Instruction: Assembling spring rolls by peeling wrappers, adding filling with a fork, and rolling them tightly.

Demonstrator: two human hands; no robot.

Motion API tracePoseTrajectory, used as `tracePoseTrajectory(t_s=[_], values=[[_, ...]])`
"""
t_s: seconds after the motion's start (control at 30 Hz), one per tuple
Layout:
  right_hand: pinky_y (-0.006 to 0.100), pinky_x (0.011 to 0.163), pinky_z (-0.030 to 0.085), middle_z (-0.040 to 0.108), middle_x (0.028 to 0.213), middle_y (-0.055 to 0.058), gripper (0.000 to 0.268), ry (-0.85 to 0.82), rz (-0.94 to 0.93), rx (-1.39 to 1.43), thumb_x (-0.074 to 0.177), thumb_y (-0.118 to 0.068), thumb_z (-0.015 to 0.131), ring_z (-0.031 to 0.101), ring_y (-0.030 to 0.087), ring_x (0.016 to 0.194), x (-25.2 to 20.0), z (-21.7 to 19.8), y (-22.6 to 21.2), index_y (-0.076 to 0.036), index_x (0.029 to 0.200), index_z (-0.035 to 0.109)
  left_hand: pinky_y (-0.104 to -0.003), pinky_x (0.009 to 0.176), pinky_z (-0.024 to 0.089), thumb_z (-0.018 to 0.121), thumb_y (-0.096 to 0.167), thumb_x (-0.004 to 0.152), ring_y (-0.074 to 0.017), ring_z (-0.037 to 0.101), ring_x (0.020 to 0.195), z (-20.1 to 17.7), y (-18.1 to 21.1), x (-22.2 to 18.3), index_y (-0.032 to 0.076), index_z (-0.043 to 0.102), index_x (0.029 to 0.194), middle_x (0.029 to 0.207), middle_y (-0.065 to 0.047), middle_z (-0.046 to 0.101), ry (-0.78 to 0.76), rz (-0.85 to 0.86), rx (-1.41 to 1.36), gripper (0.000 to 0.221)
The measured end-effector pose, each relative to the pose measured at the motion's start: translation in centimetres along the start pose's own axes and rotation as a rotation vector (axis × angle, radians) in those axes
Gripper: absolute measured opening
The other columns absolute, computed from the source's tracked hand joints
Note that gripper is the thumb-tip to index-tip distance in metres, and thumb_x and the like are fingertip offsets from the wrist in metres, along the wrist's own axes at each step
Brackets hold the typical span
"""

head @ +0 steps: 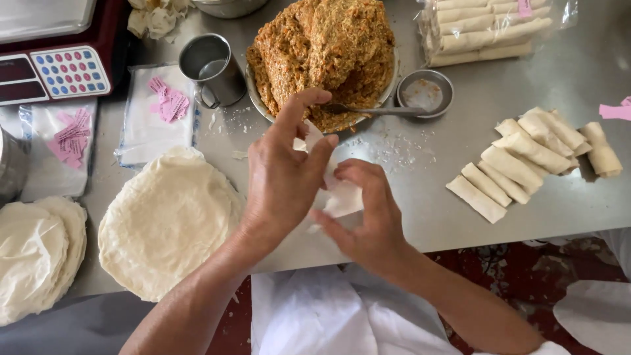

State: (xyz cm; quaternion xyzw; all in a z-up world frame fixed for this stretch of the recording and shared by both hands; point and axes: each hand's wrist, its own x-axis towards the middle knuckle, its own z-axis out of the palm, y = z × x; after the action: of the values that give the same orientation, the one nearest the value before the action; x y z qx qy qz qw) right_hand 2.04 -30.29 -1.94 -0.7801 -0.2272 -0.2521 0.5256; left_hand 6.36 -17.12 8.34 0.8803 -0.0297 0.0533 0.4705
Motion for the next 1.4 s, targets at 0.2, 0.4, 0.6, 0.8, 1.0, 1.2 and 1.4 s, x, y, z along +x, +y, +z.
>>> tracePoseTrajectory(t_s=[0.2,0.4,0.6,0.8,1.0,1.2,1.4], values=[[0.021,0.066,0.049,0.077,0.094,-0.001,0.020,-0.231,0.369,0.163,0.090,-0.006,0.072,0.065,0.009,0.075,3.3,-5.3,1.1,-0.010,0.109,0.075,-0.025,0.085,0.070,0.087,0.023,0.077,-0.0189,0.081,0.085,-2.1,-1.9,-1.6,0.000,0.070,0.122,0.102,-0.010,0.069,-0.235,0.210,-0.062,0.053],[0.030,0.087,0.067,0.071,0.105,0.008,0.032,-0.563,0.499,0.524,0.098,-0.017,0.058,0.070,0.015,0.088,4.9,-8.6,0.8,-0.003,0.123,0.071,-0.042,0.084,0.047,0.087,0.023,0.084,-0.0264,0.056,0.100,-0.9,-5.5,-3.8,0.011,0.077,0.093,0.115,-0.010,0.057,-0.112,0.503,0.202,0.018],[0.023,0.076,0.050,0.074,0.094,-0.001,0.017,-0.557,0.579,0.496,0.096,-0.019,0.067,0.065,0.008,0.085,2.1,-6.0,2.9,-0.008,0.105,0.076,-0.028,0.057,0.043,0.067,0.011,0.086,-0.0127,0.049,0.056,-0.8,-3.4,-3.1,0.014,0.064,0.095,0.063,0.003,0.056,-0.271,0.196,0.085,0.010],[0.036,0.105,0.052,0.072,0.126,0.015,0.031,-0.364,0.194,0.253,0.103,-0.015,0.050,0.069,0.026,0.119,1.6,-4.4,2.9,-0.002,0.123,0.069,-0.035,0.053,0.047,0.060,0.023,0.085,-0.0198,0.053,0.048,-1.3,-1.4,-2.2,0.016,0.077,0.091,0.052,-0.003,0.061,-0.316,0.019,0.258,0.019],[0.034,0.086,0.056,0.078,0.095,0.017,0.037,-0.332,0.579,0.647,0.095,-0.004,0.052,0.070,0.019,0.085,-0.1,-2.9,4.4,0.003,0.127,0.067,-0.027,0.049,0.051,0.069,0.016,0.086,-0.0151,0.054,0.040,-1.5,-1.5,-1.1,0.013,0.080,0.080,0.044,-0.006,0.063,-0.289,-0.096,0.169,0.014],[0.049,0.108,0.039,0.058,0.141,0.022,0.064,-0.355,0.429,0.446,0.101,-0.053,0.048,0.056,0.035,0.126,-0.4,-2.1,3.2,-0.003,0.141,0.055,-0.026,0.052,0.055,0.070,0.016,0.088,-0.0173,0.058,0.041,-1.8,-1.3,-1.4,0.007,0.081,0.080,0.047,-0.012,0.067,-0.337,-0.154,0.119,0.016],[0.036,0.098,0.050,0.071,0.108,0.005,0.030,-0.053,0.120,0.148,0.093,-0.022,0.074,0.071,0.023,0.104,-1.8,-0.8,3.0,-0.005,0.117,0.067,-0.027,0.047,0.050,0.069,0.016,0.082,-0.0168,0.052,0.042,-1.5,-1.1,-1.6,0.009,0.080,0.073,0.044,-0.011,0.062,-0.319,-0.163,0.129,0.016]])
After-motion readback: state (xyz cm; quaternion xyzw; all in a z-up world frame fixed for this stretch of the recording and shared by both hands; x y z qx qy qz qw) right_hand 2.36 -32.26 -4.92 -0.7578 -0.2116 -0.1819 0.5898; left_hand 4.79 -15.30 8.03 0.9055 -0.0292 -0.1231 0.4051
